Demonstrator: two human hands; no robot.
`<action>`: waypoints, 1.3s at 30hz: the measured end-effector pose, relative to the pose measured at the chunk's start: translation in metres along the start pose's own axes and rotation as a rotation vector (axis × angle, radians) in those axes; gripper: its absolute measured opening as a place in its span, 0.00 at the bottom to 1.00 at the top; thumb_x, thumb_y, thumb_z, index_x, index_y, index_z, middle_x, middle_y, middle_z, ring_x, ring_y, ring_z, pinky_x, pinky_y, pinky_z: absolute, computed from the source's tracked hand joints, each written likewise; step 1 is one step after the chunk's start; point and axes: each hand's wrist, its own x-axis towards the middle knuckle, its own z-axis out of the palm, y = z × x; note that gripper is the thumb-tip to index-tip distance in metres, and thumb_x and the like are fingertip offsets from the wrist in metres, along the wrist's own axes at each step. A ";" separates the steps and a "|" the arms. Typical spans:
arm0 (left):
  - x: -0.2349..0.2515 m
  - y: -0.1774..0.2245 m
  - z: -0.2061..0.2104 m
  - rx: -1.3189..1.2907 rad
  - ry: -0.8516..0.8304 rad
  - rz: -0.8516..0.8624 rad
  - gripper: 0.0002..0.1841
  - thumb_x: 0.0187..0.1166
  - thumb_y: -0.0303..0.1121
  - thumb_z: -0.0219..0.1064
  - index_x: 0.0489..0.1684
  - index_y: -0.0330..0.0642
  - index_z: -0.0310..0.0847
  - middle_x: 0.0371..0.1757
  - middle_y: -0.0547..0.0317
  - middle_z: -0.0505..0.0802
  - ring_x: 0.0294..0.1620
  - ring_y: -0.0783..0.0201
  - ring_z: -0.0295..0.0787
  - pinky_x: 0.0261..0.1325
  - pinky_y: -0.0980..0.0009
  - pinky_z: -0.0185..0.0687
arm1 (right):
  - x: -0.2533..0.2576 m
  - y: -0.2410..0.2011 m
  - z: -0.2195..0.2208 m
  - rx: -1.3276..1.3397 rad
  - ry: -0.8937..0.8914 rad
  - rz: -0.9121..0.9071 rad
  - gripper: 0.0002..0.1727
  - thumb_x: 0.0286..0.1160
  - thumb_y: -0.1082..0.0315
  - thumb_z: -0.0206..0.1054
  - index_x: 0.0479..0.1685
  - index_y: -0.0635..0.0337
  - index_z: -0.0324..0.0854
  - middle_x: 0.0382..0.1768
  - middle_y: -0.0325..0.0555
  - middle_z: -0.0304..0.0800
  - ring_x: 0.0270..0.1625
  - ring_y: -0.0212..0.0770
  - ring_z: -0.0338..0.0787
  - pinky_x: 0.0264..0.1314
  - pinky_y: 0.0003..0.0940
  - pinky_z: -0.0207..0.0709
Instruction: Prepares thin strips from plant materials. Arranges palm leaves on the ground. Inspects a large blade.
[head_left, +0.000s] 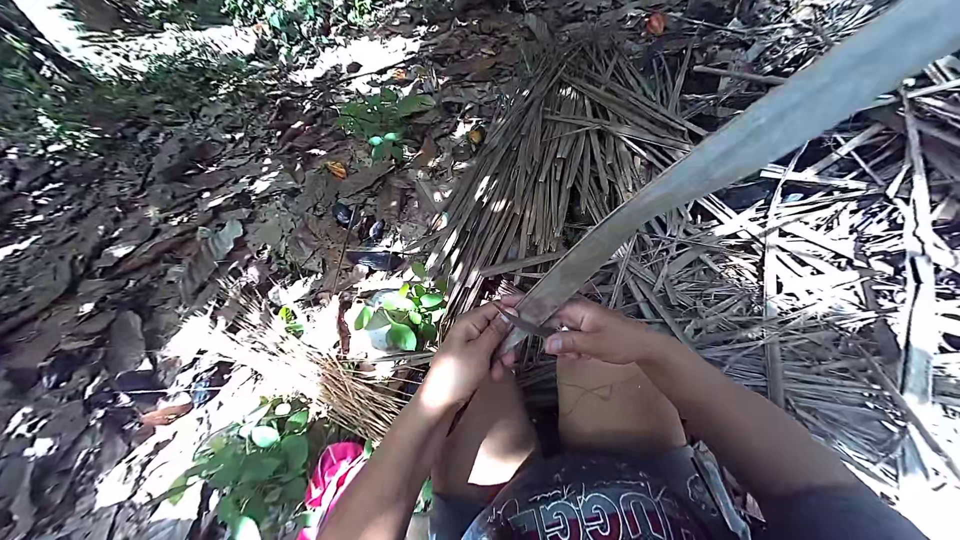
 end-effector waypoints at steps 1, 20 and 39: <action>0.002 0.002 0.000 -0.037 -0.038 -0.056 0.14 0.91 0.27 0.47 0.60 0.40 0.80 0.20 0.74 0.84 0.14 0.85 0.74 0.18 0.89 0.71 | -0.004 0.001 -0.003 -0.040 -0.006 -0.014 0.19 0.83 0.56 0.62 0.61 0.63 0.77 0.26 0.18 0.77 0.24 0.09 0.70 0.28 0.08 0.66; 0.089 -0.037 -0.043 0.251 -0.331 -0.257 0.14 0.94 0.33 0.45 0.40 0.46 0.76 0.18 0.76 0.75 0.13 0.83 0.64 0.17 0.87 0.61 | -0.034 0.022 -0.078 -0.776 0.749 0.269 0.28 0.90 0.56 0.59 0.84 0.57 0.71 0.61 0.64 0.89 0.62 0.66 0.89 0.69 0.68 0.75; 0.135 -0.179 -0.207 0.835 -0.156 -0.199 0.18 0.92 0.32 0.50 0.58 0.22 0.78 0.49 0.37 0.87 0.52 0.53 0.82 0.65 0.51 0.76 | -0.226 0.020 -0.254 -0.758 1.411 0.737 0.27 0.95 0.56 0.48 0.84 0.61 0.69 0.77 0.67 0.77 0.81 0.67 0.74 0.82 0.68 0.60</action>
